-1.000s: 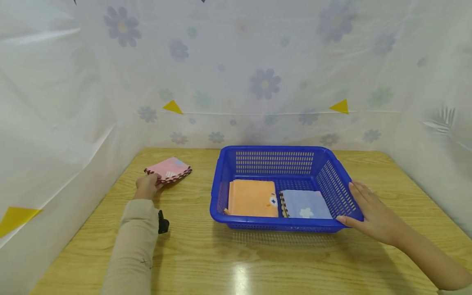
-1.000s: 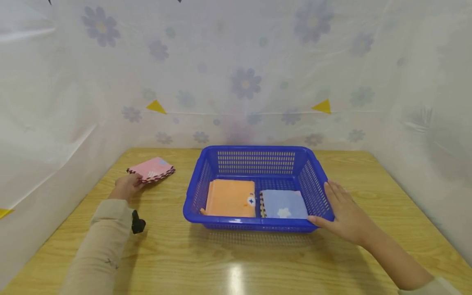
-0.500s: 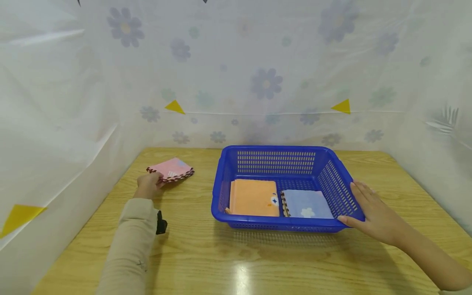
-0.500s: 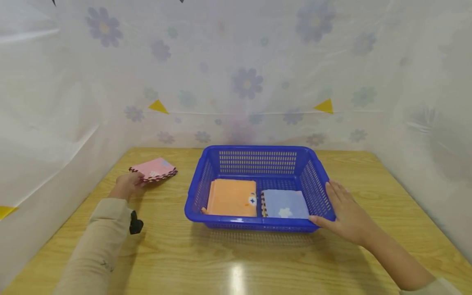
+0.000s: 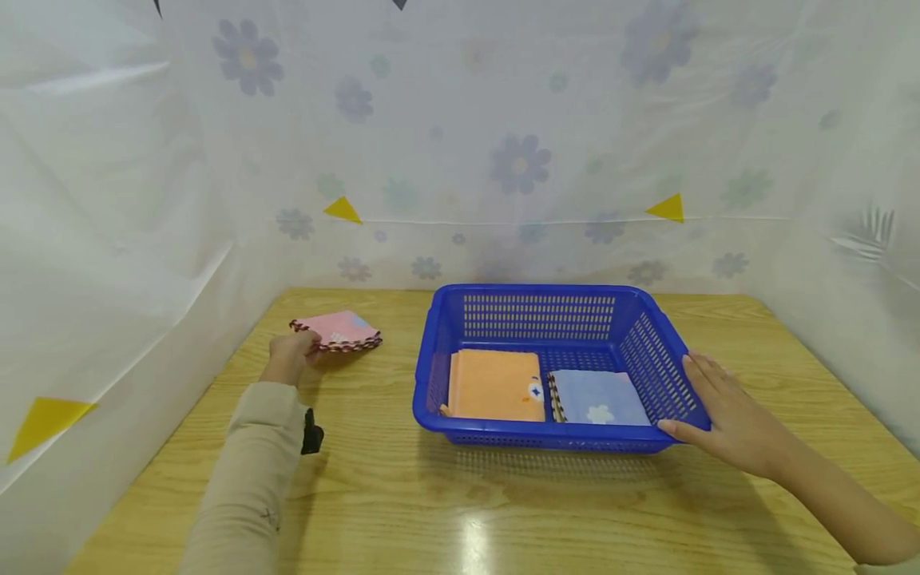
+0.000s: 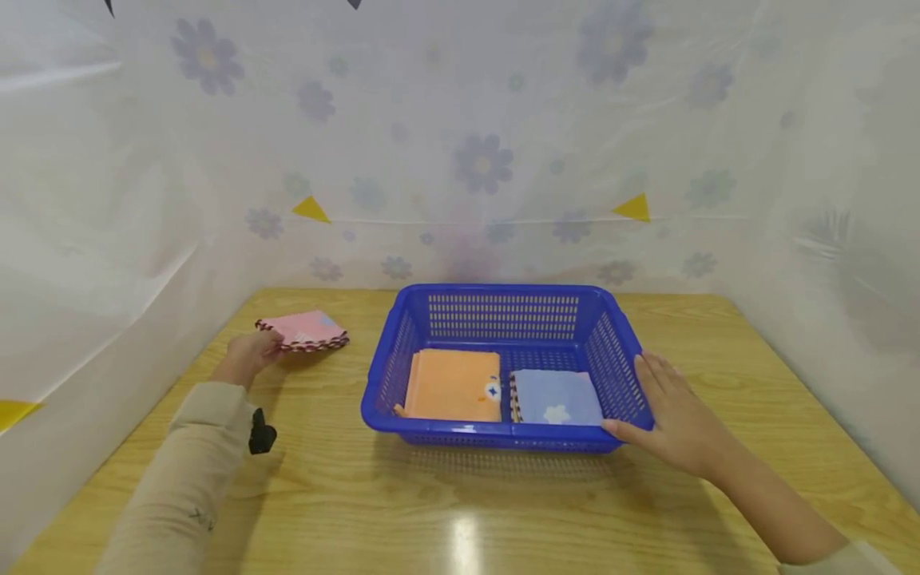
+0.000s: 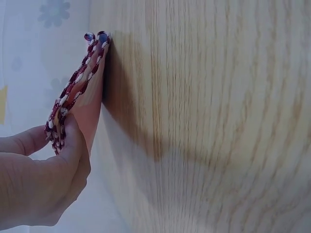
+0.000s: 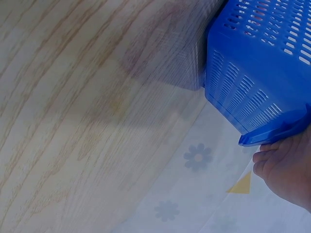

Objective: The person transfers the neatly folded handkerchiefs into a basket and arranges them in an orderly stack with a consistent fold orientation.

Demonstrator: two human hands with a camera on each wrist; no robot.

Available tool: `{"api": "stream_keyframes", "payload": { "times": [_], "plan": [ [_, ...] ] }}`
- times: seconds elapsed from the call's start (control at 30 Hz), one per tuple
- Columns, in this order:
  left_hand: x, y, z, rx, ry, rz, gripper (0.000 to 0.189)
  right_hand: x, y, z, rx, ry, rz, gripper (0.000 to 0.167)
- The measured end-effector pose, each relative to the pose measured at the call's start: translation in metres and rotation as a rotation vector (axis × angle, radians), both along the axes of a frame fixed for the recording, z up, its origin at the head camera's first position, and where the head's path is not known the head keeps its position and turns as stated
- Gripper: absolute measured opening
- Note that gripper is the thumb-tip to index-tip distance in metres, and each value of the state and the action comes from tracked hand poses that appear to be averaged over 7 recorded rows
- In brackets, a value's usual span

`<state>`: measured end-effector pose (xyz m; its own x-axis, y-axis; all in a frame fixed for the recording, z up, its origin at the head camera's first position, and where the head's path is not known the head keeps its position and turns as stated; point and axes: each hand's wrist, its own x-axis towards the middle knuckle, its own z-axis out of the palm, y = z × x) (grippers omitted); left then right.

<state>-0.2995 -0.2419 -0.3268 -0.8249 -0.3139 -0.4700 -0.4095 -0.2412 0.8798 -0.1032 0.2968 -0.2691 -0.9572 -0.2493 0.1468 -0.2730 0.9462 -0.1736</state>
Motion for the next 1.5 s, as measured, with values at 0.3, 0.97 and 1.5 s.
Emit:
{"api": "stream_keyframes", "payload": {
  "times": [0.3,0.97,1.5],
  "plan": [
    [0.003,0.001,0.01,0.045,-0.004,-0.015,0.069,0.0,-0.001,0.001,0.0,-0.032,-0.004,0.094],
    [0.008,0.006,0.035,0.034,0.039,-0.105,0.065,0.0,-0.001,0.002,-0.011,-0.041,-0.012,0.094],
    [0.009,0.008,0.048,0.025,0.039,-0.139,0.064,0.0,-0.002,0.004,0.031,-0.041,-0.008,0.094]
  ]
}}
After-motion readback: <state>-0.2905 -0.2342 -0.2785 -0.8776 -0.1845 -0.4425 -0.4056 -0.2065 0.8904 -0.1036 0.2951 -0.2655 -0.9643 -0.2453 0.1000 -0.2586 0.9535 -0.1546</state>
